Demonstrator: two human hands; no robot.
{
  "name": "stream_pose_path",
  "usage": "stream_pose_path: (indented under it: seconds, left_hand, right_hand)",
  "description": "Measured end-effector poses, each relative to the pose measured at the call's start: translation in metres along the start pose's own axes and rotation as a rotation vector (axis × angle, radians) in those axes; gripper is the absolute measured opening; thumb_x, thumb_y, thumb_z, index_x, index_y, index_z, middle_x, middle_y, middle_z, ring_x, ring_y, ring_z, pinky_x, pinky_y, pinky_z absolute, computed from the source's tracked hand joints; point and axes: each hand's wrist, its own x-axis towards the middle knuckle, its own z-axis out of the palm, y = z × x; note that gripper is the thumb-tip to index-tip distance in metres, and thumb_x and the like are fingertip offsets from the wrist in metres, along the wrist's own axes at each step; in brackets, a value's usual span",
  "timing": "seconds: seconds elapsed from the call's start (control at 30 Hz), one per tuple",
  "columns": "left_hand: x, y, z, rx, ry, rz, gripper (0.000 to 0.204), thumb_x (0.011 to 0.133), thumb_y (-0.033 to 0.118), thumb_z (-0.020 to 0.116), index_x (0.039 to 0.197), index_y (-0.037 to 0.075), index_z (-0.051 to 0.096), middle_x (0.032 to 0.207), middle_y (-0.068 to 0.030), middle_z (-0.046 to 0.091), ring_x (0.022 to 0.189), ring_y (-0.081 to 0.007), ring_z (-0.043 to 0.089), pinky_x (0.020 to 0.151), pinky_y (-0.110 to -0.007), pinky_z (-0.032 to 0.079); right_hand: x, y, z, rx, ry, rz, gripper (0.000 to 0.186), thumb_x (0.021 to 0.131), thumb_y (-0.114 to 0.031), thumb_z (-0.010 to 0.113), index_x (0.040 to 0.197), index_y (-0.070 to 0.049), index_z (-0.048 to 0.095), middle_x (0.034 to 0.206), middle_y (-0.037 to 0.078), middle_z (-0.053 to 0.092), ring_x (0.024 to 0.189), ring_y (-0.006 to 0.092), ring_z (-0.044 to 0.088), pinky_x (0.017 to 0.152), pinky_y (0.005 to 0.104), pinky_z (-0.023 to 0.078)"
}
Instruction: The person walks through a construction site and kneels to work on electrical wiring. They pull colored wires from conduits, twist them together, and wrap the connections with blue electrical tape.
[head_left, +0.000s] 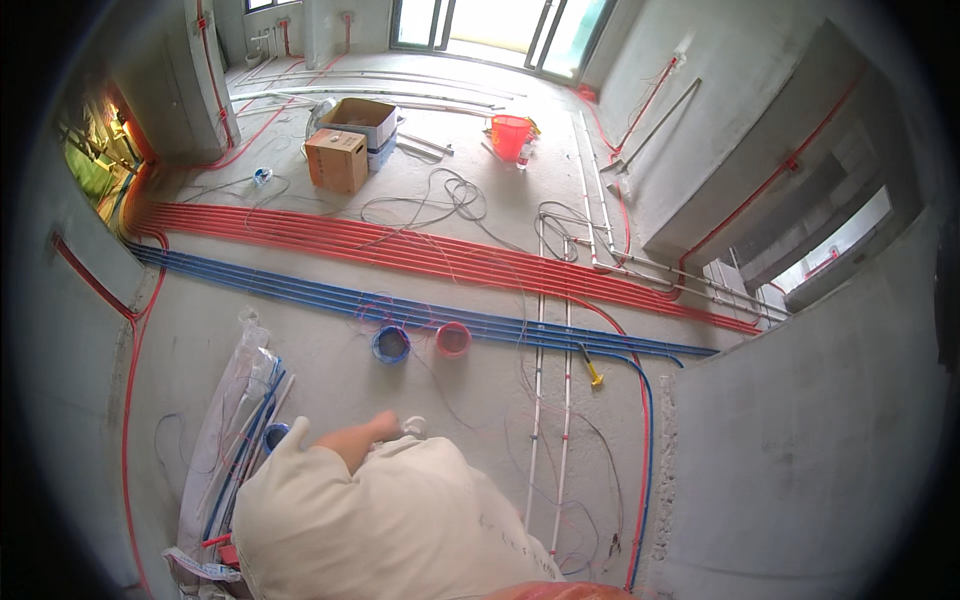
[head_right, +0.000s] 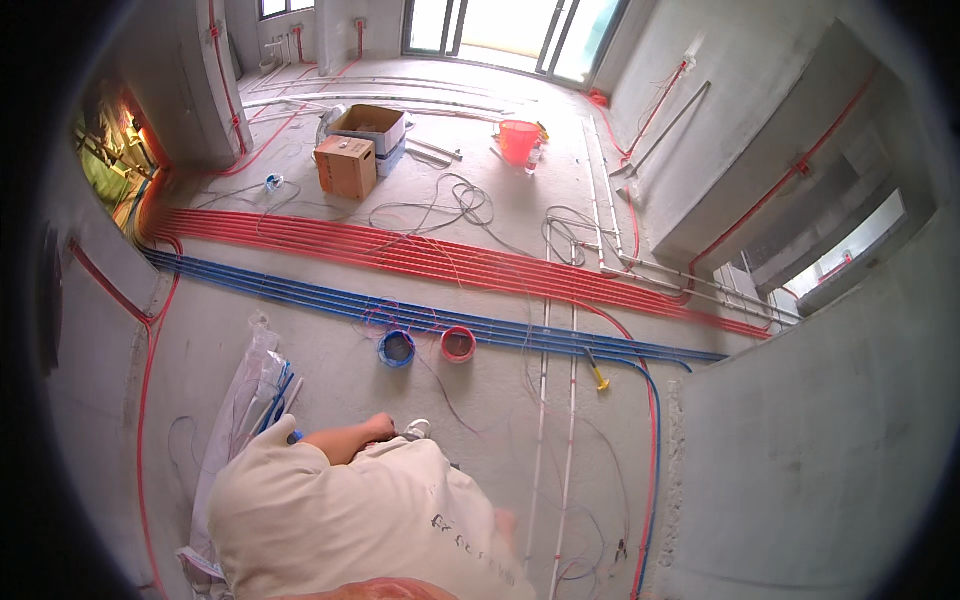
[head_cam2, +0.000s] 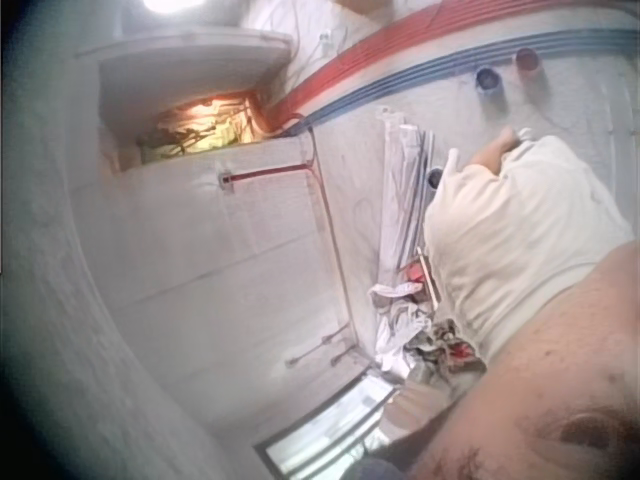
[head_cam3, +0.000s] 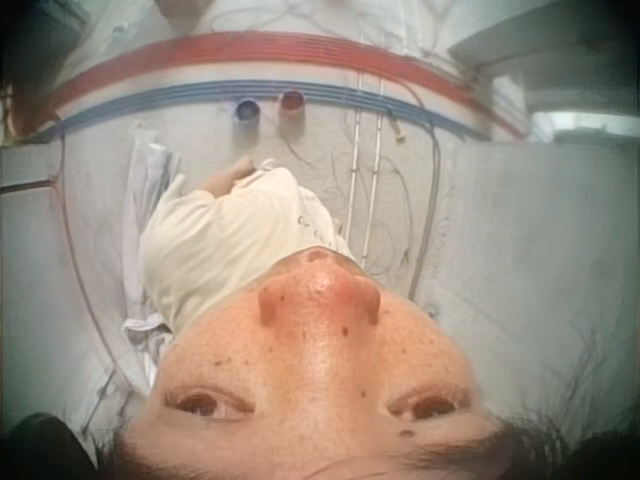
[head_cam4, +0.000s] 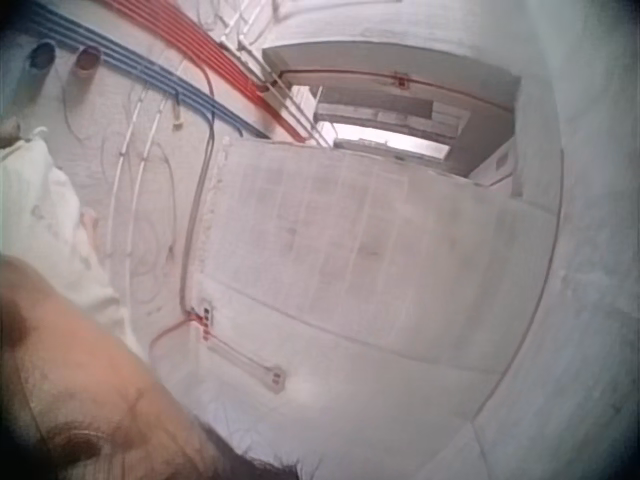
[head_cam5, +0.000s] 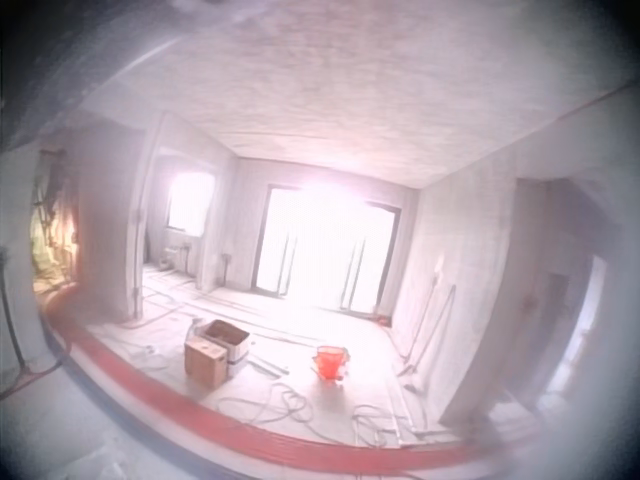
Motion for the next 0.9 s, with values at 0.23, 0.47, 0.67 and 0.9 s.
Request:
stream_pose_path:
  seconds: [0.23, 0.47, 0.67, 0.9]
  left_hand:
    - [-0.008, -0.003, 0.002, -0.017, 0.016, -0.034, 0.037, 0.08, 0.037, 0.077, 0.099, 0.006, 0.08, 0.104, -0.0208, 0.075, 0.094, -0.0377, 0.072, 0.084, -0.047, 0.057]
    - [-0.016, 0.001, -0.007, -0.056, -0.011, -0.123, 0.036, 0.08, 0.037, 0.08, 0.1, 0.007, 0.08, 0.106, -0.0185, 0.076, 0.097, -0.0358, 0.072, 0.087, -0.046, 0.057]
    - [-0.019, 0.006, -0.02, -0.048, -0.057, -0.105, 0.048, 0.078, 0.04, 0.079, 0.106, 0.001, 0.078, 0.113, -0.0234, 0.074, 0.104, -0.0393, 0.071, 0.089, -0.045, 0.056]
    - [-0.013, 0.003, -0.022, 0.006, -0.053, -0.052, 0.043, 0.079, 0.036, 0.076, 0.104, 0.001, 0.078, 0.11, -0.0239, 0.074, 0.102, -0.0389, 0.072, 0.088, -0.044, 0.057]
  right_hand:
    - [-0.01, -0.005, -0.011, 0.01, -0.014, 0.014, 0.02, 0.085, -0.028, 0.065, 0.089, -0.013, 0.078, 0.092, 0.013, 0.075, 0.088, 0.0335, 0.071, 0.077, 0.0491, 0.054]
    - [-0.043, -0.036, -0.041, -0.046, 0.014, -0.057, 0.021, 0.086, -0.028, 0.065, 0.089, -0.012, 0.078, 0.091, 0.013, 0.075, 0.087, 0.0333, 0.071, 0.076, 0.0486, 0.054]
    - [-0.058, -0.066, -0.055, 0.415, 0.081, 0.293, 0.023, 0.085, -0.03, 0.068, 0.088, -0.01, 0.079, 0.088, 0.013, 0.076, 0.085, 0.0303, 0.072, 0.077, 0.046, 0.055]
    - [-0.055, -0.064, -0.031, 0.391, 0.159, 0.192, 0.03, 0.083, -0.032, 0.07, 0.09, -0.005, 0.08, 0.085, 0.013, 0.076, 0.083, 0.0246, 0.072, 0.075, 0.0415, 0.055]
